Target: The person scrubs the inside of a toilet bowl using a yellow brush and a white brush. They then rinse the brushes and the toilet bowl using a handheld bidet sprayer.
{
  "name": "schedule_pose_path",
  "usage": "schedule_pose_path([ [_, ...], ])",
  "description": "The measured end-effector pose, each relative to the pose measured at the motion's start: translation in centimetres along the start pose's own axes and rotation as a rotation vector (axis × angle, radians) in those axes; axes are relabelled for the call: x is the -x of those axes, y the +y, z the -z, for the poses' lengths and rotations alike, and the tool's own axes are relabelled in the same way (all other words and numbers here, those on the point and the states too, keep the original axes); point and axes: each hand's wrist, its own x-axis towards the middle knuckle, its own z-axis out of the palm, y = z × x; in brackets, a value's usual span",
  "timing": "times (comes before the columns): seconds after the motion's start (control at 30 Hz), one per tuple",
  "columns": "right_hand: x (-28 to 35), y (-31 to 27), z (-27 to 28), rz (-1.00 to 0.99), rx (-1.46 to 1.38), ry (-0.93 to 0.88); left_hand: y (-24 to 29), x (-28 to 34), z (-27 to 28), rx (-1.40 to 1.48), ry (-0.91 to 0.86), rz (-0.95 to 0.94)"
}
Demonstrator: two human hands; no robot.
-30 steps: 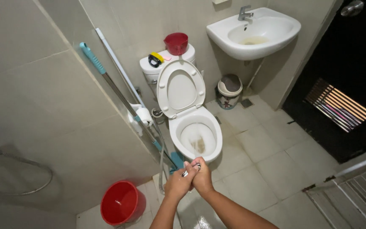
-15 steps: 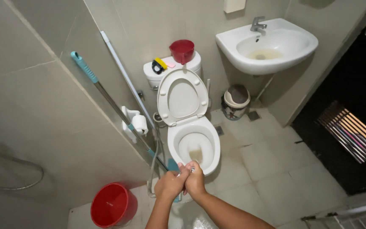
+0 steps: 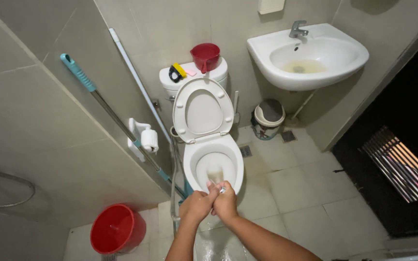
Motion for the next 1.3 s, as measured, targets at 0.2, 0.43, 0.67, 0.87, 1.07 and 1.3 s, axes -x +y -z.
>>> schedule_pose_path([
  [0.2, -3.0, -0.2, 2.1, 0.048, 0.034, 0.038, 2.3, -1.1, -1.0, -0.001, 0.062, -0.049],
  [0.43, -3.9, -1.0, 3.2, -0.003, 0.115, -0.022, 3.8, -1.0, -1.1, -0.076, 0.116, -0.014],
  [0.67, -1.7, -5.1, 2.0, -0.092, 0.049, -0.094, 4.3, -0.4, 0.2, -0.110, 0.189, -0.017],
  [0.87, -4.6, -2.3, 1.5, 0.172, 0.160, -0.051, 3.6, -0.1, 0.1, 0.030, 0.232, -0.024],
  [1.07, -3.3, -4.1, 2.0, 0.529, 0.332, -0.134, 2.2, 0.2, -1.4, 0.292, 0.331, -0.062],
  [1.3, -1.0, -6.4, 2.2, 0.618, 0.465, -0.239, -0.3, -1.8, -4.3, 0.393, 0.379, -0.047],
])
